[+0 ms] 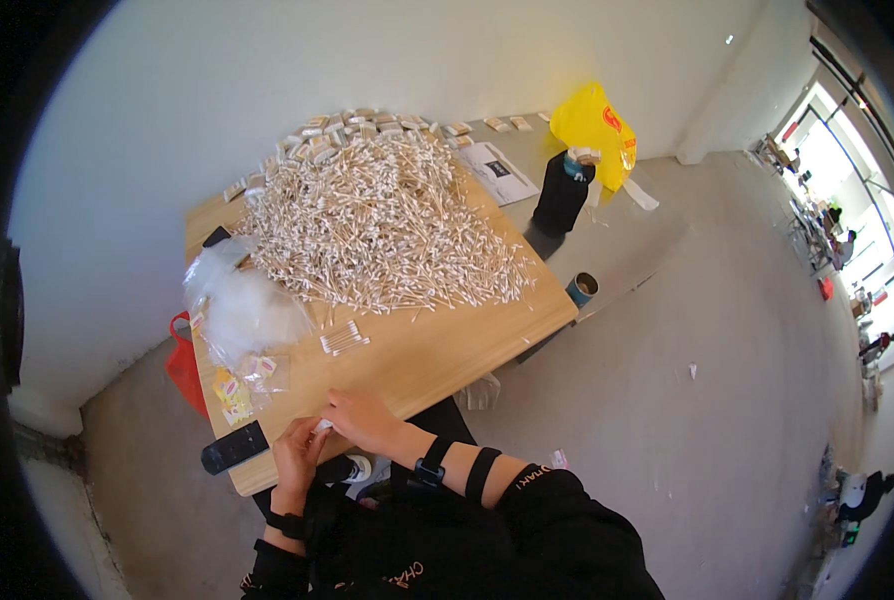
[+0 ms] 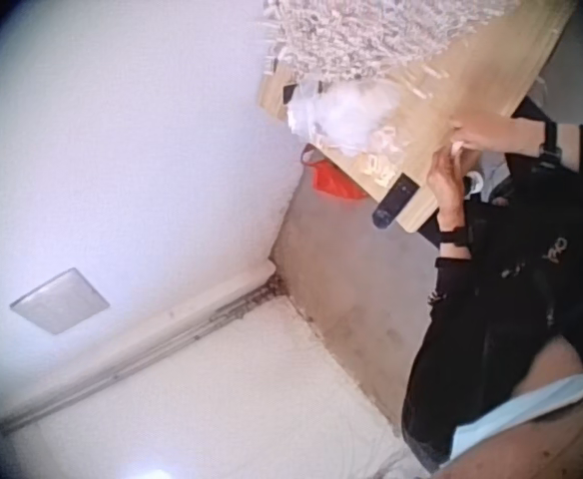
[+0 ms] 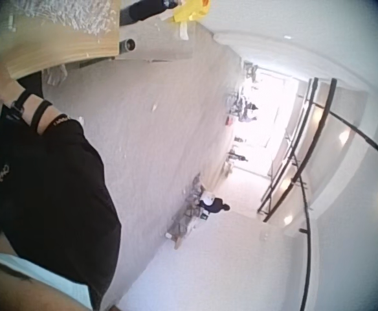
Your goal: Sorting a large pile of cotton swabs on a wooden table and placing them neatly into a small rectangular plastic container.
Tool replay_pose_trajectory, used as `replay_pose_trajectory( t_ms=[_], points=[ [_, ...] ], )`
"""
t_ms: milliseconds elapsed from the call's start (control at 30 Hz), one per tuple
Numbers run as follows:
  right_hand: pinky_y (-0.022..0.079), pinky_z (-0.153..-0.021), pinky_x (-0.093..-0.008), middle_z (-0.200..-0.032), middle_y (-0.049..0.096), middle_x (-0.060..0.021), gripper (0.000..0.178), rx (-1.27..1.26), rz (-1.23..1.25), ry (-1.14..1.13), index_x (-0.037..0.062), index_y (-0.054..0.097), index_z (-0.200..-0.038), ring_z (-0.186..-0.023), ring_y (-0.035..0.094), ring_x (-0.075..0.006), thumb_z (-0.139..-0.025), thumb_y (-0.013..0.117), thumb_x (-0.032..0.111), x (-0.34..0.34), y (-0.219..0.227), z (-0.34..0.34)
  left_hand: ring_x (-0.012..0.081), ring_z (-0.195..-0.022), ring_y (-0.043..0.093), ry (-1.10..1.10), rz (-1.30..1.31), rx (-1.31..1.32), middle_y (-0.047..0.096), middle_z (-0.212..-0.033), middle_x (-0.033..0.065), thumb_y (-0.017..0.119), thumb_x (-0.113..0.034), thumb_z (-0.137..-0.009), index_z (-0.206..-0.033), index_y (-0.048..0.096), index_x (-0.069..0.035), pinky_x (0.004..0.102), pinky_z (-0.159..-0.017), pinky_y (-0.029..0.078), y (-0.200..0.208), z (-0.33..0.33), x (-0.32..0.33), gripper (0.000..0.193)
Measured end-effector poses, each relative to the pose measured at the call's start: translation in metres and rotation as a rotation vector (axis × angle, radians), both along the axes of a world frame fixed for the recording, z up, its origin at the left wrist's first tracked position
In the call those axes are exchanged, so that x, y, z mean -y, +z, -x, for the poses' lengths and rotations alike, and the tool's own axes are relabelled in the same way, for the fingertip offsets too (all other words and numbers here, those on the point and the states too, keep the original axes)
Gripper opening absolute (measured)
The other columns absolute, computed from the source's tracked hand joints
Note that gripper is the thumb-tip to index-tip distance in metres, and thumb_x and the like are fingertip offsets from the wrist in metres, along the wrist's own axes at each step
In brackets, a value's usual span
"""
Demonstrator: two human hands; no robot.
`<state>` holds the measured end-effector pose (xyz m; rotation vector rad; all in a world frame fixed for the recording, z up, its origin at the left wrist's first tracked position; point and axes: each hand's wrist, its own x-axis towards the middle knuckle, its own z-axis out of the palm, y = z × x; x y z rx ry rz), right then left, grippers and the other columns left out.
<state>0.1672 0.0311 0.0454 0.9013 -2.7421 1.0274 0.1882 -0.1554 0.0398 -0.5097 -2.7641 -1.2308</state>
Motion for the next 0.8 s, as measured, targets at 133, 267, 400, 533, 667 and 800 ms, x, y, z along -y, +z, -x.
replay_pose_trajectory(
  t_ms=[133, 267, 400, 533, 667, 800],
  points=[
    [0.048, -0.069, -0.0398, -0.085, 0.056, -0.0110, 0.016, 0.094, -0.035, 0.047, 0.0065, 0.061, -0.089, -0.082, 0.059, -0.0277, -0.079, 0.066, 0.018, -0.014, -0.004, 0.007, 0.0218, -0.076, 0.064, 0.062, -0.128, 0.015, 0.061, -0.102, 0.0132, 0.080, -0.017, -0.074, -0.124, 0.053, -0.001, 0.0313, -0.064, 0.051, 0.011, -0.015, 0.000, 0.060],
    [0.047, -0.065, -0.0350, -0.072, 0.061, -0.0061, 0.018, 0.637, -0.007, 0.046, 0.0065, 0.063, -0.087, -0.070, 0.057, -0.0148, -0.086, 0.062, 0.024, -0.083, 0.001, 0.049, 0.0197, -0.074, 0.063, 0.168, -0.177, 0.161, 0.061, -0.101, 0.0124, 0.077, -0.013, -0.077, -0.122, 0.054, -0.001, 0.0296, -0.064, 0.051, -0.022, -0.026, 0.028, 0.051],
    [0.050, -0.055, -0.0238, -0.094, 0.061, -0.0059, 0.055, 0.223, 0.864, -0.901, 0.0029, 0.047, -0.126, -0.072, 0.061, -0.0125, -0.082, 0.073, 0.024, -0.163, 0.051, 0.108, 0.0179, -0.071, 0.061, 0.214, -0.154, 0.144, 0.061, -0.099, 0.0111, 0.069, -0.006, -0.083, -0.112, 0.061, -0.001, 0.0278, -0.062, 0.049, -0.021, -0.029, 0.030, 0.031],
    [0.049, -0.059, -0.0260, -0.106, 0.058, -0.0134, 0.054, 0.146, 0.884, -0.967, -0.0047, 0.049, -0.123, -0.077, 0.064, -0.0149, -0.083, 0.072, 0.023, -0.185, 0.079, 0.087, 0.0137, -0.079, 0.060, 0.227, -0.166, 0.206, 0.061, -0.092, 0.0070, 0.062, -0.009, -0.089, -0.102, 0.064, -0.003, 0.0266, -0.067, 0.048, 0.004, -0.025, 0.025, 0.014],
    [0.045, -0.061, -0.0218, -0.095, 0.062, -0.0025, 0.042, 0.419, 0.644, -0.672, 0.0014, 0.052, -0.122, -0.080, 0.062, -0.0101, -0.088, 0.065, 0.022, -0.188, 0.022, 0.042, 0.0143, -0.088, 0.055, 0.224, -0.492, 0.165, 0.061, -0.093, 0.0065, 0.056, -0.005, -0.091, -0.086, 0.059, -0.002, 0.0278, -0.084, 0.042, 0.085, -0.012, 0.040, 0.006],
    [0.046, -0.065, -0.0241, -0.097, 0.063, -0.0010, 0.035, 0.714, 0.705, -0.766, 0.0043, 0.057, -0.120, -0.085, 0.061, -0.0089, -0.090, 0.063, 0.023, -0.176, -0.005, -0.015, 0.0230, -0.112, 0.051, -0.195, -0.570, -0.533, 0.052, -0.123, 0.0147, 0.050, -0.024, -0.093, -0.120, 0.053, -0.005, 0.0390, -0.094, 0.040, 0.231, -0.012, 0.061, 0.033]
  ],
)
